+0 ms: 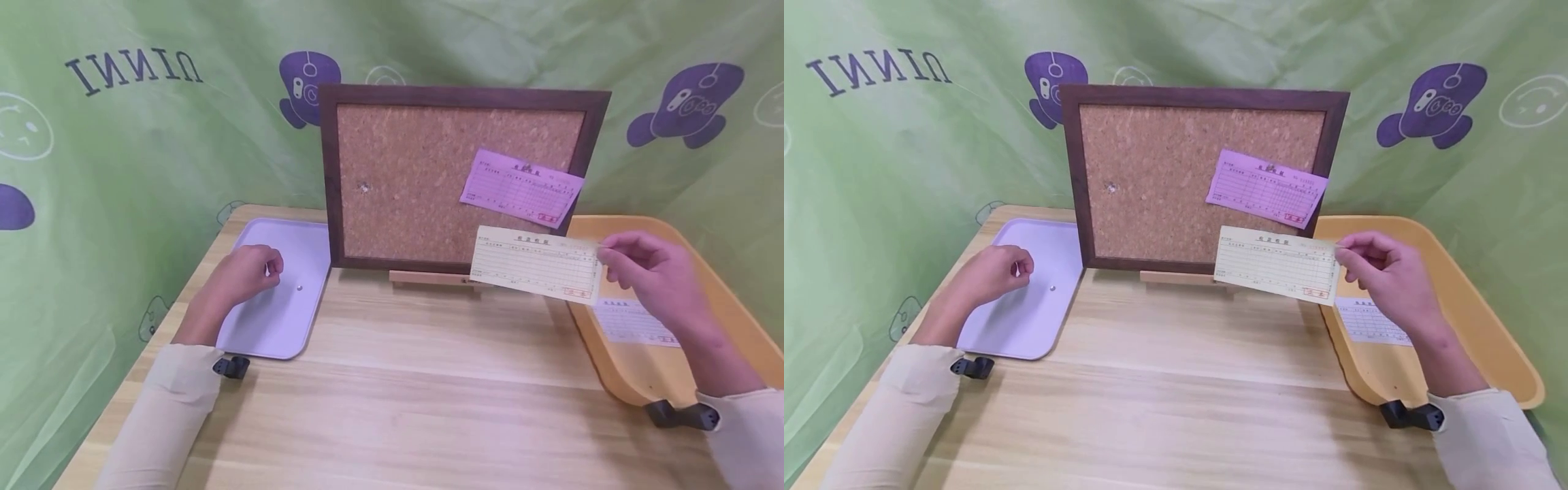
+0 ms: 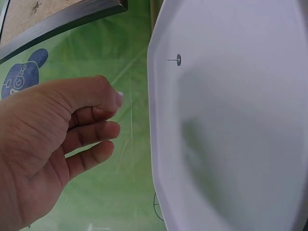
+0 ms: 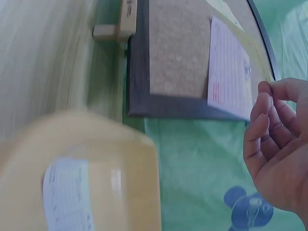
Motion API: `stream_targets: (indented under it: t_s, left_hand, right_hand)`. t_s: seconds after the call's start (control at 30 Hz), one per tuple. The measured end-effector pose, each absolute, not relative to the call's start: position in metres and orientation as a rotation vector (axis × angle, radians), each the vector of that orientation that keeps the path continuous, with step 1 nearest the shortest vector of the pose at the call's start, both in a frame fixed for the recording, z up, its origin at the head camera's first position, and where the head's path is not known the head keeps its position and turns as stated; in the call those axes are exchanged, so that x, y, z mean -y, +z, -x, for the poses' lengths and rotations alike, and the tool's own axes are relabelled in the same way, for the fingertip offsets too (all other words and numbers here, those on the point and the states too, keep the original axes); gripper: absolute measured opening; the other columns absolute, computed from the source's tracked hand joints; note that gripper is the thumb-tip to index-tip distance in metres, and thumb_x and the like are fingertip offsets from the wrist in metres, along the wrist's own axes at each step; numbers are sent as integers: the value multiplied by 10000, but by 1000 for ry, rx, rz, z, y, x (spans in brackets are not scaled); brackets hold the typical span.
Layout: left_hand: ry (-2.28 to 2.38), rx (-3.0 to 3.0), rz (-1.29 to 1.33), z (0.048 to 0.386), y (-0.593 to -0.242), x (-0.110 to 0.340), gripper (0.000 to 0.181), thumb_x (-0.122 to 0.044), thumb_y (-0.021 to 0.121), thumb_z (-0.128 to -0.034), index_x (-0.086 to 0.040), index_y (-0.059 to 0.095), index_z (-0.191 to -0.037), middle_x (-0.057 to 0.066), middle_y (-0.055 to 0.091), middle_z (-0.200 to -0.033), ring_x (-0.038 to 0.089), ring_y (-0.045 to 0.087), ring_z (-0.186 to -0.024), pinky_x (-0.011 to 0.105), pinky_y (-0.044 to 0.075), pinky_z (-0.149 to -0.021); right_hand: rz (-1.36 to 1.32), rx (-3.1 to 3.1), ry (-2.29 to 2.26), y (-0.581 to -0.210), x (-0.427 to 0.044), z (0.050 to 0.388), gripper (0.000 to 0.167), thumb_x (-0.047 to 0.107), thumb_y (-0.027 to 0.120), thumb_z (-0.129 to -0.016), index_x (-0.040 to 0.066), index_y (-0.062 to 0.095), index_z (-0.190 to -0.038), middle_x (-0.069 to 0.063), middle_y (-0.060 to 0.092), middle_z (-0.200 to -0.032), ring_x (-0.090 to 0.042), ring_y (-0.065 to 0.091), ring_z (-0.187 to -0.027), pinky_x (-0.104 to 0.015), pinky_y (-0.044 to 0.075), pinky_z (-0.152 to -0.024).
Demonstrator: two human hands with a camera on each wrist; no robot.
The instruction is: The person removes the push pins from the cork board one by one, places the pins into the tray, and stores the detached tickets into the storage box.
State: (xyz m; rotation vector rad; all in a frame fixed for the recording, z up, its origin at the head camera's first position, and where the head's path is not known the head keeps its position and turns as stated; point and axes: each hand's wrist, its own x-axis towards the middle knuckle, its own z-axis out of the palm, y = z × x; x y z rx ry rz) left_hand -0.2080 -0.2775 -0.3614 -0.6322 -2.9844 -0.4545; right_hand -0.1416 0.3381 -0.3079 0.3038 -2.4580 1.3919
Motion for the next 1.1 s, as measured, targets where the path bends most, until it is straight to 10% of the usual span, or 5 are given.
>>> stream_targets:
  t_s: [1.1]
  left_hand:
    - [-448,3084,656,221,-384,278,129,48,657,-784,-80,663,-780,25,605,-747,234,547,-720,396,469,-673]
  right_hand:
    - [85,2657,1500,-348,-446,131,145,171,619,-1040,247,728,-1098,156,691,-893,-37,626,-753,-209,524,-622]
